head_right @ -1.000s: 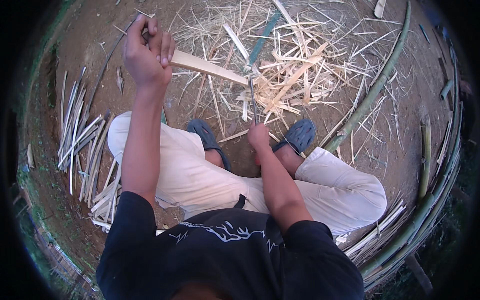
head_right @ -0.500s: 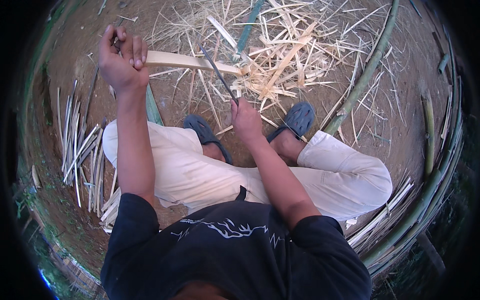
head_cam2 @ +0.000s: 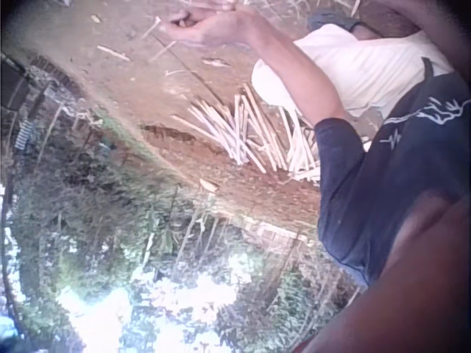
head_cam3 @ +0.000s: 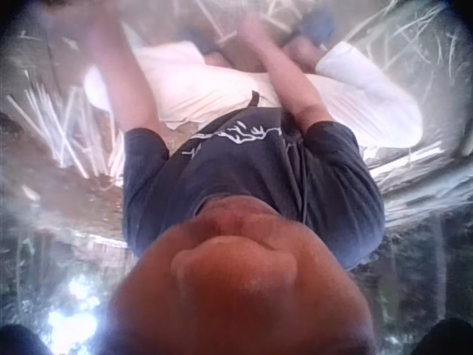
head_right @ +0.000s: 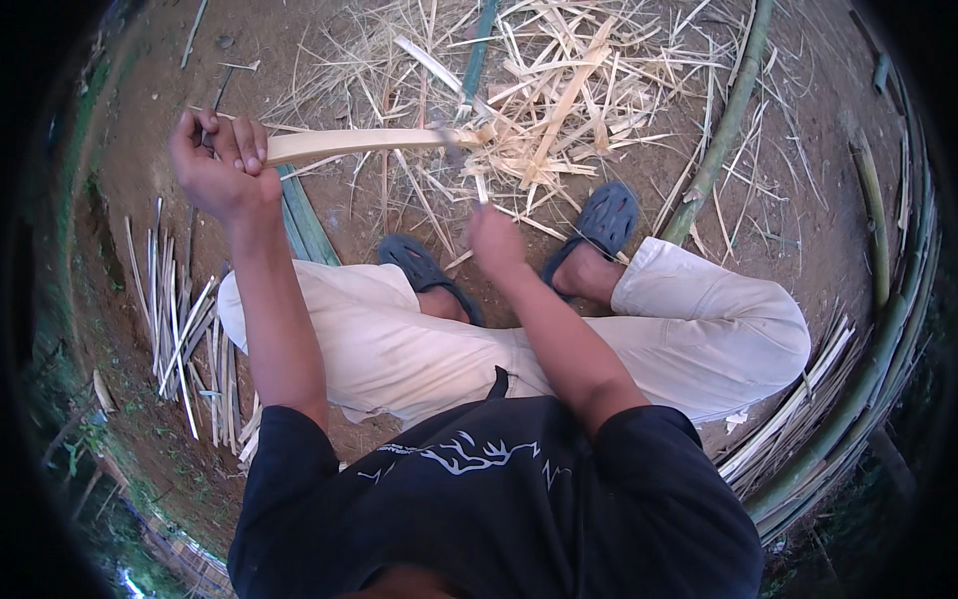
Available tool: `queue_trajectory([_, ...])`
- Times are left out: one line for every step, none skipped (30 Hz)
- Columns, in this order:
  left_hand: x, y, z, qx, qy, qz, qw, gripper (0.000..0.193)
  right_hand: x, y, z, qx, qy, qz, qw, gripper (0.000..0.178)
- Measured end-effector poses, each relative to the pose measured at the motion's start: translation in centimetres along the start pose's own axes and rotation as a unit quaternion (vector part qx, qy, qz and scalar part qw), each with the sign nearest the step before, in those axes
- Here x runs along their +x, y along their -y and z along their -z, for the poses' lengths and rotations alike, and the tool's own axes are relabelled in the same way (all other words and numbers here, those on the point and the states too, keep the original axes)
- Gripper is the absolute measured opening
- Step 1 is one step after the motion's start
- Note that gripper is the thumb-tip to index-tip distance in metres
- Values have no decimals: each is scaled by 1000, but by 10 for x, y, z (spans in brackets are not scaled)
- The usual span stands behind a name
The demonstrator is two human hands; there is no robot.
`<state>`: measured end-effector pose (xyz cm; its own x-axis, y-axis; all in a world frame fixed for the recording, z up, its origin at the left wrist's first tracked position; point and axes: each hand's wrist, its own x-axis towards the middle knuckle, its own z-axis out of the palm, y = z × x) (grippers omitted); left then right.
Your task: The person sits on the ground and uses a machete to shave the outer green layer off a long bamboo strip. They hold the strip in their left hand and repeatedly strike it with the machete in their right hand to remove the skin and smooth the surface.
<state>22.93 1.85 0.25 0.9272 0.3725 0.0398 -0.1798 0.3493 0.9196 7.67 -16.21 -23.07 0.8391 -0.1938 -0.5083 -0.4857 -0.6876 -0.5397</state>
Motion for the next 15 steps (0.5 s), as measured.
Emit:
queue_trajectory([-4, -1, 1, -3, -1, 1, 1000, 30, 16, -32, -4, -28, 8, -44, 999, 36])
queue_trajectory([-5, 1, 3, -4, 0, 2, 1000, 30, 14, -33, 0, -27, 10, -22, 999, 35])
queue_trajectory([-3, 3, 4, -8, -2, 0, 1000, 30, 16, -25, 6, -30, 12, 5, 999, 35])
queue_trajectory([-2, 4, 7, -18, 16, -1, 1000, 30, 16, -5, 19, -19, 7, 37, 999, 34])
queue_trajectory([-12, 1, 14, -4, 2, 7, 1000, 30, -3, 24, 28, -12, 19, 61, 998, 34])
queue_trajectory([-5, 0, 5, -2, 9, 2, 1000, 31, 0, 42, 38, 2, 6, 92, 996, 34])
queue_trajectory([0, 2, -2, 0, 15, -4, 1000, 31, 4, 35, 34, 8, -32, 136, 990, 33])
queue_trajectory([4, 5, -8, -8, 14, -12, 1000, 31, 9, 22, 22, 14, -70, 181, 981, 33])
queue_trajectory([-2, 4, -9, -4, 14, -7, 1000, 31, -3, 8, 4, 26, -98, 213, 972, 33])
queue_trajectory([-11, 2, -8, 1, 23, 11, 1000, 31, 6, -11, -6, -12, -26, 28, 999, 32])
queue_trajectory([-12, -3, -12, -5, 25, 13, 1000, 31, 28, -48, -18, 35, -1, -65, 997, 32])
queue_trajectory([-11, -1, -6, -12, 24, 6, 1000, 31, 36, -48, -11, 28, -2, -26, 999, 33])
queue_trajectory([-13, 2, 1, -15, 21, 14, 1000, 31, 25, -41, -4, 17, 4, -1, 1000, 34])
queue_trajectory([-8, 2, 3, -3, 26, -2, 1000, 31, 31, -24, -1, 33, -15, 22, 999, 34])
queue_trajectory([-13, 2, 6, 3, 10, 2, 1000, 32, 15, 7, 15, 35, -12, 43, 998, 33])
